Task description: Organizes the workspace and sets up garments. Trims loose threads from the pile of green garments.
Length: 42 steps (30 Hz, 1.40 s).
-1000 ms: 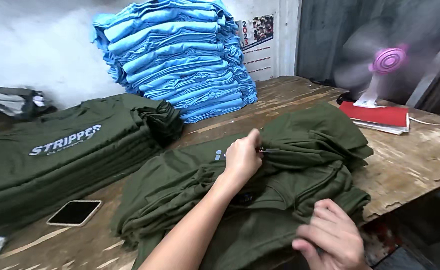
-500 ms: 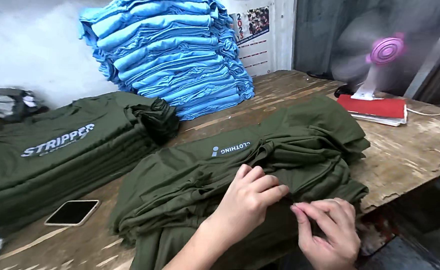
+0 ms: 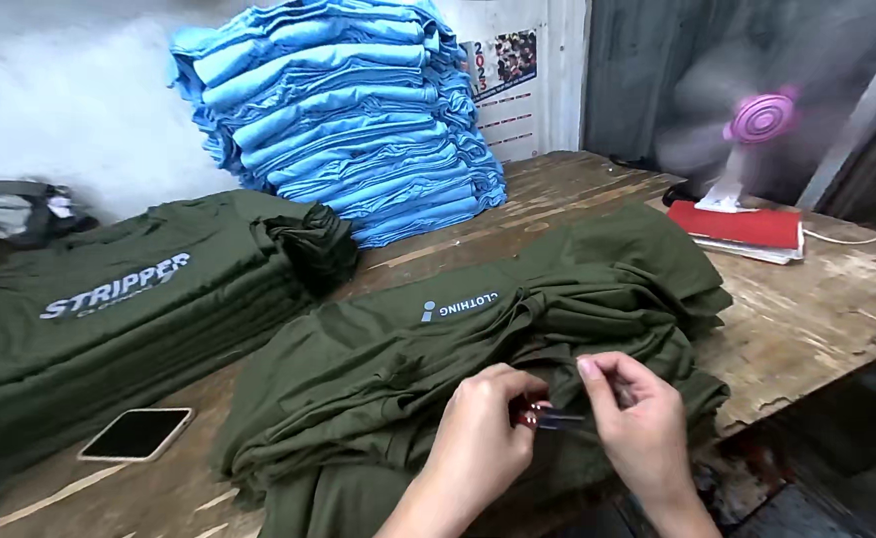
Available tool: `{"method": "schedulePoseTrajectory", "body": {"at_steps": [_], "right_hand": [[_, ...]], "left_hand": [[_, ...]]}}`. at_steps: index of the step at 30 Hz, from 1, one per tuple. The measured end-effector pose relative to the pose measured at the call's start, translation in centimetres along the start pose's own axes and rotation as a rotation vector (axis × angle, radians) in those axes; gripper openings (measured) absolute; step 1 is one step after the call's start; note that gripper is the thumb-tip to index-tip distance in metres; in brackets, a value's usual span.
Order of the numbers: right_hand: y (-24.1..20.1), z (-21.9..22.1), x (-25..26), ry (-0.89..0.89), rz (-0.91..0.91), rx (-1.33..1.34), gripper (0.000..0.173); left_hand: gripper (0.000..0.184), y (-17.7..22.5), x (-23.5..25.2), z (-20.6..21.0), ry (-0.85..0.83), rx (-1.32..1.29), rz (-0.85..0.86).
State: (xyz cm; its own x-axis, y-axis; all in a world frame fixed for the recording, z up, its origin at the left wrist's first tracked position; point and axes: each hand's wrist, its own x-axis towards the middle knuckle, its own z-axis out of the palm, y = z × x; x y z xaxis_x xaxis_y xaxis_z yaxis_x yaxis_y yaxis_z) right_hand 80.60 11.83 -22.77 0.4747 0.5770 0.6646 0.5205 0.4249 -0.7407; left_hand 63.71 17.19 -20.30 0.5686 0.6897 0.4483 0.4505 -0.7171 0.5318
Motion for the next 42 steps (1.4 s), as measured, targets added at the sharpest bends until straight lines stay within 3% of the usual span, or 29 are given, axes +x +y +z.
{"method": "schedulePoseTrajectory", "body": {"at_steps": [3, 5, 7, 9, 12, 14, 17, 21, 24, 33, 35, 37, 38, 40, 42], "right_hand": [[0.8, 0.0, -0.3, 0.007, 0.108, 0.396, 0.015], [1.3, 0.0, -0.5, -0.038, 0.072, 0.432, 0.016], [1.8, -0.2, -0.8, -0.08, -0.012, 0.418, 0.015], [2.1, -0.5, -0.9, -0.111, -0.093, 0.421, 0.013], [3.0, -0.9, -1.4, -0.12, -0.213, 0.324, 0.014], [3.4, -0.8, -1.7, -0.078, -0.29, 0.185, 0.022], [2.6, -0.1, -1.8, -0.018, -0.392, -0.033, 0.035], [2.5, 0.5, -2.1, 0.16, -0.472, -0.04, 0.007], [2.9, 0.3, -2.4, 0.258, -0.404, 0.077, 0.005], [2.6, -0.1, -2.5, 0.24, -0.443, 0.113, 0.006], [2.8, -1.0, -2.9, 0.185, -0.476, 0.054, 0.014], [3.5, -1.8, -3.5, 0.104, -0.516, -0.103, 0.023], [4.1, -1.8, -3.7, 0.075, -0.528, -0.215, 0.023], [5.1, -1.4, -4.3, 0.024, -0.565, -0.341, 0.02], [5.4, -1.5, -4.8, 0.013, -0.634, -0.28, 0.021]], "left_hand": [[0.026, 0.9, 0.4, 0.2, -0.081, 0.02, -0.069], [0.04, 1.5, 1.5, 0.3, -0.143, -0.049, -0.096], [0.028, 1.4, 2.2, 0.6, -0.138, -0.189, -0.09], [0.012, 0.9, 2.1, 1.1, 0.009, -0.284, -0.06], [0.01, 0.4, 0.8, 2.2, 0.373, -0.172, 0.115], [0.005, 0.7, -0.3, 2.1, 0.478, -0.058, 0.237], [0.006, 1.5, -1.3, 1.4, 0.398, -0.028, 0.273], [0.015, 1.0, -0.8, 0.8, 0.31, -0.115, 0.137], [0.034, 0.0, -0.4, 0.3, 0.328, -0.043, 0.088], [0.011, 0.8, 0.8, 2.0, 0.295, -0.027, 0.25], [0.025, 1.1, 0.6, 0.9, 0.139, -0.018, 0.097], [0.048, 1.3, 1.5, -1.3, -0.23, -0.146, -0.09], [0.053, 1.1, 2.2, -2.0, -0.316, -0.201, -0.13], [0.055, 1.0, 3.6, -2.4, -0.191, -0.108, -0.127], [0.044, 0.6, 5.2, -1.6, 0.127, 0.182, -0.038]]}}
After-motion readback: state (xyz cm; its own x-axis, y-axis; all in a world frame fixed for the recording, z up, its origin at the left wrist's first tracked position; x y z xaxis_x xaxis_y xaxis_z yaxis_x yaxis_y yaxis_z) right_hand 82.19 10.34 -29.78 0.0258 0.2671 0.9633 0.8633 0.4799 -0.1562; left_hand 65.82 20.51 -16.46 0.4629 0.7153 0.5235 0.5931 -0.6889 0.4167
